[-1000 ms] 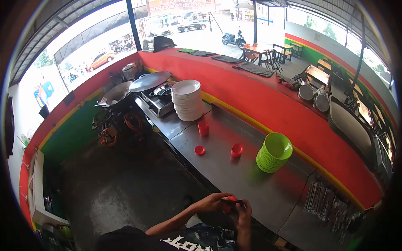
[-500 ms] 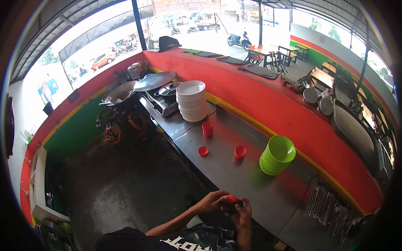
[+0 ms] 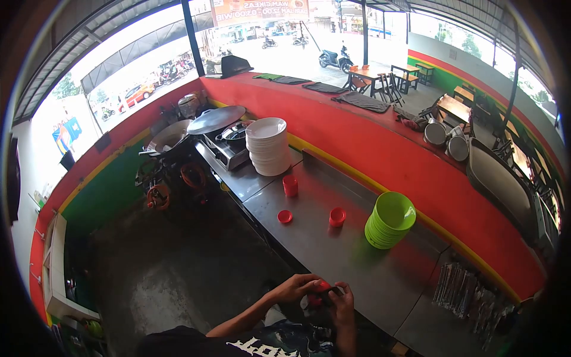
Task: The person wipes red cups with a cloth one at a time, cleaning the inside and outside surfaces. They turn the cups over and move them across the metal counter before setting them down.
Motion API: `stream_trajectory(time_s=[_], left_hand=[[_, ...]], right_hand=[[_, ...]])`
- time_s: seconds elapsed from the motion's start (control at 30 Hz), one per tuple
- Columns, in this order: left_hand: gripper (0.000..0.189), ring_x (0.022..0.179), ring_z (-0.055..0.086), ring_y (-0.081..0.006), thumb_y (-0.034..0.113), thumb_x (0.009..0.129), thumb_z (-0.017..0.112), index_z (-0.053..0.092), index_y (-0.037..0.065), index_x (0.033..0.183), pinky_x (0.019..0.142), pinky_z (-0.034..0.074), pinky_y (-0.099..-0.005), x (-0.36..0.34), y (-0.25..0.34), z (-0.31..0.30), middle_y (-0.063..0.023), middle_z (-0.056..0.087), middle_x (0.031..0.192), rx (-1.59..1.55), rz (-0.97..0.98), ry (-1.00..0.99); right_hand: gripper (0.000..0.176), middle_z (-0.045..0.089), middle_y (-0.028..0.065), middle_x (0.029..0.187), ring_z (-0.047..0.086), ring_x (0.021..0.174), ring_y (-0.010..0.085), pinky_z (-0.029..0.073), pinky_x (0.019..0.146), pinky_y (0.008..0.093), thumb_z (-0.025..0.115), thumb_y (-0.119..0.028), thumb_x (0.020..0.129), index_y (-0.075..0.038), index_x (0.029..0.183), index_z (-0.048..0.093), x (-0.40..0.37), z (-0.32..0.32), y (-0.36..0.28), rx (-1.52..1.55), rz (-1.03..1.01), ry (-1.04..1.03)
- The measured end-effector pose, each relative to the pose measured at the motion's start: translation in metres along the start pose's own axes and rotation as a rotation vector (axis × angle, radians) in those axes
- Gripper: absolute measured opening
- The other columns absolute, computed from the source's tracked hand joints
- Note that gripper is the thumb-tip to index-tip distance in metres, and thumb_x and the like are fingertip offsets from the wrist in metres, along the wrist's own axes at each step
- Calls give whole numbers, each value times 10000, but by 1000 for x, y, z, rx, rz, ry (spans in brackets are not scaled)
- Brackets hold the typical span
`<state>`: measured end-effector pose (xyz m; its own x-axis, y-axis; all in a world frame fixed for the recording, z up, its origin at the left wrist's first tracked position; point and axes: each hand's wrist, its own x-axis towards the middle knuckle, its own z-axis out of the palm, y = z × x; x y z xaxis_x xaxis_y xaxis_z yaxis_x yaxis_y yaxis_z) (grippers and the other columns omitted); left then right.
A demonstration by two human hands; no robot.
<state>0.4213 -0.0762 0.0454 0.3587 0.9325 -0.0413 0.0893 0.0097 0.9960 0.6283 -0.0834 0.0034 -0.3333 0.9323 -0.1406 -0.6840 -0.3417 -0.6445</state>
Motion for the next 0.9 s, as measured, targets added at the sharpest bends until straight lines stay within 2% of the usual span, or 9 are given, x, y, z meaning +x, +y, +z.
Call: stream_trajectory(time_s=[0.03,0.13,0.23,0.37,0.43,0.57,0.73,0.83,0.9], left_hand=[[441,924,648,-131,366,1064,494,619,-7,1265,820,530,-303,0,1,2,-88,702,1005,12,28,20],[475,801,652,-142,393,1061,490,619,-21,1256,729,534,-296,-1,19,3,-91,696,966,-19,-231,-36],[539,702,633,-150,447,1047,498,624,-46,1223,658,520,-289,3,-4,13,-100,689,935,-154,-240,63],[611,817,646,-170,523,1004,542,641,-51,1187,726,523,-299,8,-6,6,-122,685,960,33,-347,114],[635,926,641,-176,553,978,573,648,-37,1200,797,514,-310,7,-1,1,-124,679,1013,106,-330,94],[625,942,636,-179,539,939,640,654,-28,1200,817,512,-313,10,-12,-2,-131,679,1022,181,-319,77],[602,948,636,-179,510,923,679,657,-20,1206,826,507,-307,15,-17,-8,-123,682,1023,111,-259,142],[566,917,665,-163,417,920,722,626,-63,1204,792,538,-295,14,-11,-20,-135,707,1000,122,-204,188],[552,946,669,-164,363,914,743,606,-69,1229,833,540,-304,10,-2,-28,-126,704,1033,48,-166,207]], right_hand=[[428,630,125,1156,646,1059,232,559,925,368,721,15,862,-71,1212,491,0,-3,1,-4,-7,6],[436,620,107,1162,637,1057,211,551,915,339,747,13,840,-65,1190,499,0,-8,2,-114,-88,45],[433,625,94,1111,638,1047,190,534,931,334,777,17,814,-58,1146,509,0,-4,-1,-380,-196,68],[440,651,89,1059,646,1000,157,527,895,310,834,-9,765,-43,1083,532,0,-2,0,-850,-282,11],[434,663,87,1023,654,963,152,533,869,307,849,-32,754,-38,1062,544,3,1,3,-847,-252,-19],[418,676,77,968,669,909,154,544,837,310,868,-63,741,-33,1029,566,11,3,4,-991,-330,-35],[362,672,61,948,659,888,136,538,824,294,846,-56,764,-34,1011,583,23,4,11,-958,-359,57],[334,663,54,957,641,904,147,511,850,299,842,-91,777,-41,1002,600,30,9,14,-858,-349,139],[313,653,48,967,627,920,149,492,866,300,831,-114,795,-43,1004,609,34,15,12,-799,-319,189]])
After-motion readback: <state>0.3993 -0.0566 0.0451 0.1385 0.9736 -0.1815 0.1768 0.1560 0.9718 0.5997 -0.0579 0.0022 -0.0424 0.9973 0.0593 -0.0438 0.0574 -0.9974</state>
